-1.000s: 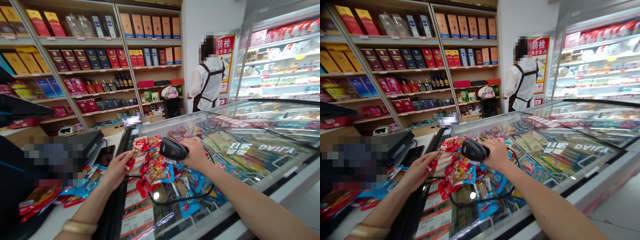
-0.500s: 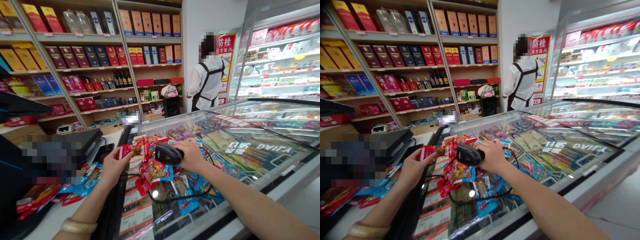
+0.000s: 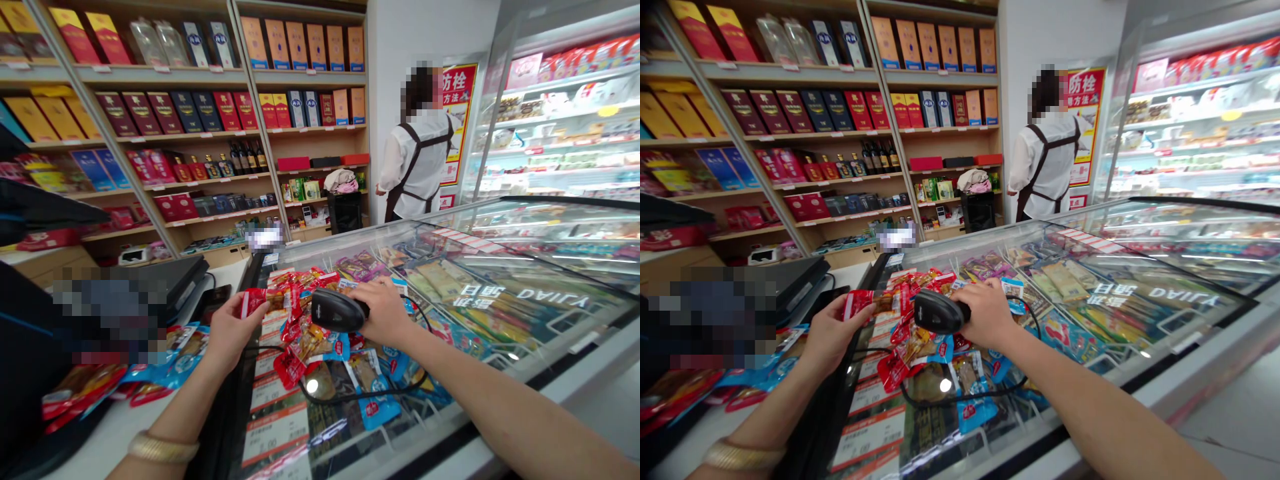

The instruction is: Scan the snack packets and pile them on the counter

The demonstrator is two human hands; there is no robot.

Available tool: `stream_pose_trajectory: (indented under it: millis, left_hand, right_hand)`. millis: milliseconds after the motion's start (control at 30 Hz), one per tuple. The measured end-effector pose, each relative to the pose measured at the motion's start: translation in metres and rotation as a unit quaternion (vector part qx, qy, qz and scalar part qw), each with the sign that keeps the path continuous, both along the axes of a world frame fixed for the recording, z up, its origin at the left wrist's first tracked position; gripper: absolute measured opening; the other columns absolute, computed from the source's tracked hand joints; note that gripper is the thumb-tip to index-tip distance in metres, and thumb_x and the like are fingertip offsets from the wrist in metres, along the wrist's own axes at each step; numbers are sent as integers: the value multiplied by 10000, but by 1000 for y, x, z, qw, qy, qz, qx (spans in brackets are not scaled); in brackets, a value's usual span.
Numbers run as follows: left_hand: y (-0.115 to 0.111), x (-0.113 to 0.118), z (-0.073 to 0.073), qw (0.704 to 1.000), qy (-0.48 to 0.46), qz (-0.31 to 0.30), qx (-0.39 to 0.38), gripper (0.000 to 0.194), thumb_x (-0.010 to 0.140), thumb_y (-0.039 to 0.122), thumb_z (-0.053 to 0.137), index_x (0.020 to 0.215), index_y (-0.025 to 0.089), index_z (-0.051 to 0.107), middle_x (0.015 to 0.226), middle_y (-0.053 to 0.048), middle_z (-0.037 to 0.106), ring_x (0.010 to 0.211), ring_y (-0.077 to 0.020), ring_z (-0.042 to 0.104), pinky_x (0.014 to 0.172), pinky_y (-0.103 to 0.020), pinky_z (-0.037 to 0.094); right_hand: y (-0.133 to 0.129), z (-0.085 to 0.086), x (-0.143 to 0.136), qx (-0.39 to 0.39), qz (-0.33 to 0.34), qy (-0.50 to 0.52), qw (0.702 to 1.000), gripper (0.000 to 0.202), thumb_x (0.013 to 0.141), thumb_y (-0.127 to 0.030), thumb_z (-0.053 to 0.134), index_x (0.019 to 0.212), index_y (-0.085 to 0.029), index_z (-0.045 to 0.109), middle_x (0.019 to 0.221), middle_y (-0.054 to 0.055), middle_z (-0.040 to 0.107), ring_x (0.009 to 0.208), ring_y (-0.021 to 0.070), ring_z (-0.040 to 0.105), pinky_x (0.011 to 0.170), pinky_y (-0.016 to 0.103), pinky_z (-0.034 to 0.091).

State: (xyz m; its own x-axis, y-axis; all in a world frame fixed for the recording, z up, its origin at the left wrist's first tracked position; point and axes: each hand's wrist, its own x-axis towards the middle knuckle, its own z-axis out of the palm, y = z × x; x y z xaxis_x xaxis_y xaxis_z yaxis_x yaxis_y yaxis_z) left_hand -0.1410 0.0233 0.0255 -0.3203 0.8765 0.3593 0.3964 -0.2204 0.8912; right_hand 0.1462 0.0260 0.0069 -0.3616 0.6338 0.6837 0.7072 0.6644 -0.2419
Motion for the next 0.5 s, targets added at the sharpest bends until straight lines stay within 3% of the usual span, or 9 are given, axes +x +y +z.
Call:
stream_pose_trajectory:
  millis: [100, 200, 367, 500]
  left_hand:
    - [3, -5, 0, 999, 37, 32, 15, 407, 593, 501, 717, 828, 181, 629, 699, -13, 666, 614, -165, 579, 572, -267, 455]
    - [6, -17, 7, 984, 121, 131, 31, 308, 623, 455, 668, 787, 207, 589, 693, -5, 636, 631, -177, 578, 593, -281, 455]
    - [-5, -53, 32, 915, 270, 298, -35, 145, 713, 336, 568, 798, 219, 560, 871, -94, 661, 848, -300, 644, 751, -423, 484]
    - [-14, -92, 37, 860, 342, 344, -157, 139, 673, 278, 591, 781, 189, 590, 1014, -177, 644, 1086, -461, 580, 895, -632, 391]
  right_hand:
    - [0, -2, 1, 7, -5, 3, 1000, 182, 708, -270, 661, 880, -231, 706, 858, 32, 738, 809, 187, 615, 784, 346, 250]
    - [2, -3, 2, 14, -3, 1, 1000, 200, 731, -261, 662, 922, -240, 718, 886, 27, 746, 817, 176, 626, 790, 342, 258]
    - [3, -3, 4, 21, -9, 13, 1000, 204, 729, -283, 675, 917, -236, 737, 858, 38, 744, 798, 180, 618, 773, 338, 262]
    - [4, -3, 5, 13, -5, 22, 1000, 216, 711, -256, 659, 911, -234, 738, 847, 35, 741, 799, 188, 619, 759, 337, 252]
